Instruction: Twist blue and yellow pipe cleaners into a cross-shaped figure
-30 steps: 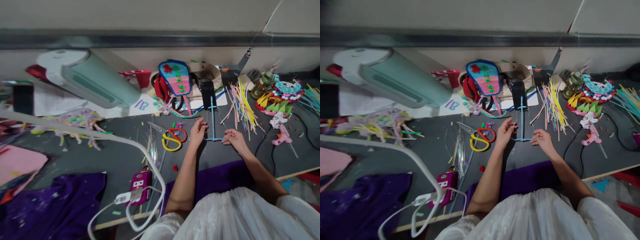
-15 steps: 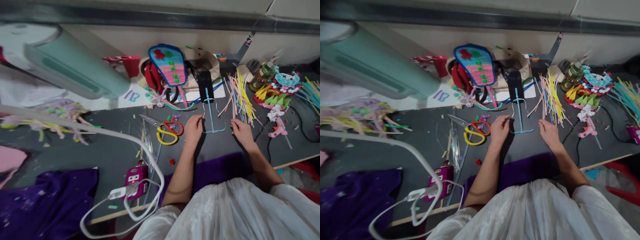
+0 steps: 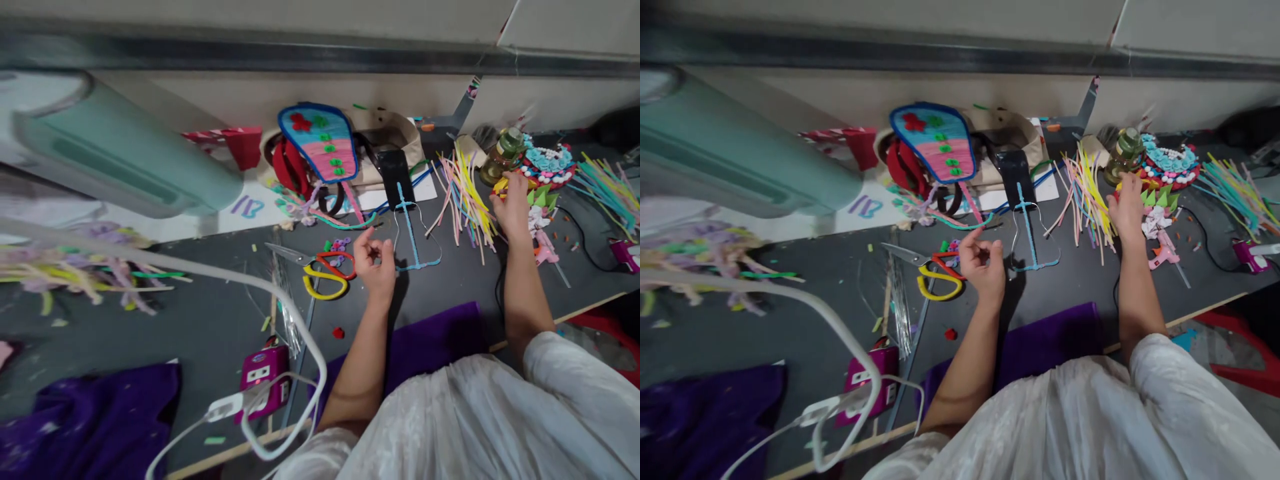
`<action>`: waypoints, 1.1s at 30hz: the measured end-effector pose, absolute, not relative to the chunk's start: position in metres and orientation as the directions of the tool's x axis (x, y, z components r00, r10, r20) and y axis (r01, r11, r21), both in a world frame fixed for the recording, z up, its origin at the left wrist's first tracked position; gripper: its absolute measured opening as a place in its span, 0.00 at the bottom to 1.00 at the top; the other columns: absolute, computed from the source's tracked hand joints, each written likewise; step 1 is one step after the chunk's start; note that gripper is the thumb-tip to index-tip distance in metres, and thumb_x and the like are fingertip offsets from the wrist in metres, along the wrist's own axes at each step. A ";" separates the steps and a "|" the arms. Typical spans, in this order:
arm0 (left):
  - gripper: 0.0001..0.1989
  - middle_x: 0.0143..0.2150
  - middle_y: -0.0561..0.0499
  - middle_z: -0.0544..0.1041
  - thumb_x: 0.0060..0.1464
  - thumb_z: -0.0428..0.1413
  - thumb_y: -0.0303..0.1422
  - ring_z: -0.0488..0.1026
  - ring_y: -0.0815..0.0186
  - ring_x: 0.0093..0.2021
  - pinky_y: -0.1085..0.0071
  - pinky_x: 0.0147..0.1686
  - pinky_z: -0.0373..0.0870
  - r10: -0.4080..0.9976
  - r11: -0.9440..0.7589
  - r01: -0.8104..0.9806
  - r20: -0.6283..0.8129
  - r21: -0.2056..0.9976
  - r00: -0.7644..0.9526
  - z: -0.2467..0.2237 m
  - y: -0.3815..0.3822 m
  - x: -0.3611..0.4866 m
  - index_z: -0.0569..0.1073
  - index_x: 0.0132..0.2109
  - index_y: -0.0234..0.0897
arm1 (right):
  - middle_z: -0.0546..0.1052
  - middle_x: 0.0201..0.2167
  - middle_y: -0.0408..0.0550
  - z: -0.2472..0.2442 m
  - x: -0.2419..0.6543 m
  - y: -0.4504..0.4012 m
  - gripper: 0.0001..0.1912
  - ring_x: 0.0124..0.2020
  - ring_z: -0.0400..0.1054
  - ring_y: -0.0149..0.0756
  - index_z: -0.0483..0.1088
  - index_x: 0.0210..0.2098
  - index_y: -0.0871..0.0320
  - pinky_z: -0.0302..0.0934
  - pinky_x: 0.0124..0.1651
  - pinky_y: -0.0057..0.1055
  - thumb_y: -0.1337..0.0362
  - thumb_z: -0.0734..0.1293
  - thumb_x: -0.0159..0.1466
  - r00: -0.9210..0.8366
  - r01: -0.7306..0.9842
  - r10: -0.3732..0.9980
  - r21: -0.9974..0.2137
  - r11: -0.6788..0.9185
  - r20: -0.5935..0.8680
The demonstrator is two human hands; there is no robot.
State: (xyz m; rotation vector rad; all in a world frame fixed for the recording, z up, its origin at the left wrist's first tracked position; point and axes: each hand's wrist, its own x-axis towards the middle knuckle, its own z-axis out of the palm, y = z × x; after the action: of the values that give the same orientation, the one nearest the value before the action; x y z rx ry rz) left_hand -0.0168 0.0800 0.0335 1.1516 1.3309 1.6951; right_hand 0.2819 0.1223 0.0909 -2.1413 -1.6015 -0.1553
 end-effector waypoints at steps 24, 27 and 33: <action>0.10 0.34 0.52 0.72 0.54 0.56 0.36 0.66 0.74 0.25 0.77 0.24 0.63 0.953 -0.126 -0.039 0.110 0.991 -0.283 0.026 0.088 -0.021 0.73 0.41 0.36 | 0.54 0.63 0.69 0.030 0.221 0.178 0.43 0.62 0.50 0.60 0.48 0.63 0.61 0.53 0.55 0.56 0.47 0.66 0.57 0.375 0.894 0.926 -0.279 -0.350 0.039; 0.10 0.33 0.52 0.72 0.53 0.56 0.35 0.67 0.74 0.24 0.77 0.23 0.63 0.953 -0.126 -0.032 0.112 0.992 -0.282 0.025 0.090 -0.023 0.73 0.41 0.35 | 0.51 0.63 0.69 0.019 0.226 0.183 0.48 0.62 0.50 0.62 0.43 0.65 0.61 0.52 0.56 0.58 0.55 0.70 0.53 0.417 0.861 0.909 -0.324 -0.391 0.010; 0.10 0.34 0.51 0.73 0.53 0.57 0.36 0.68 0.74 0.24 0.77 0.22 0.64 0.952 -0.125 -0.015 0.116 0.992 -0.283 0.019 0.092 -0.024 0.74 0.40 0.35 | 0.62 0.56 0.63 0.013 0.268 0.193 0.35 0.57 0.59 0.49 0.54 0.61 0.64 0.56 0.58 0.46 0.74 0.61 0.54 0.376 0.824 0.906 -0.519 -0.229 0.197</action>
State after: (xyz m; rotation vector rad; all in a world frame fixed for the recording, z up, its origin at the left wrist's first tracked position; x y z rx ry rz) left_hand -0.0237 0.0916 0.0190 1.1256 1.3307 1.5272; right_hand 0.2684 0.1926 0.0127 -2.0914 -1.4846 0.1957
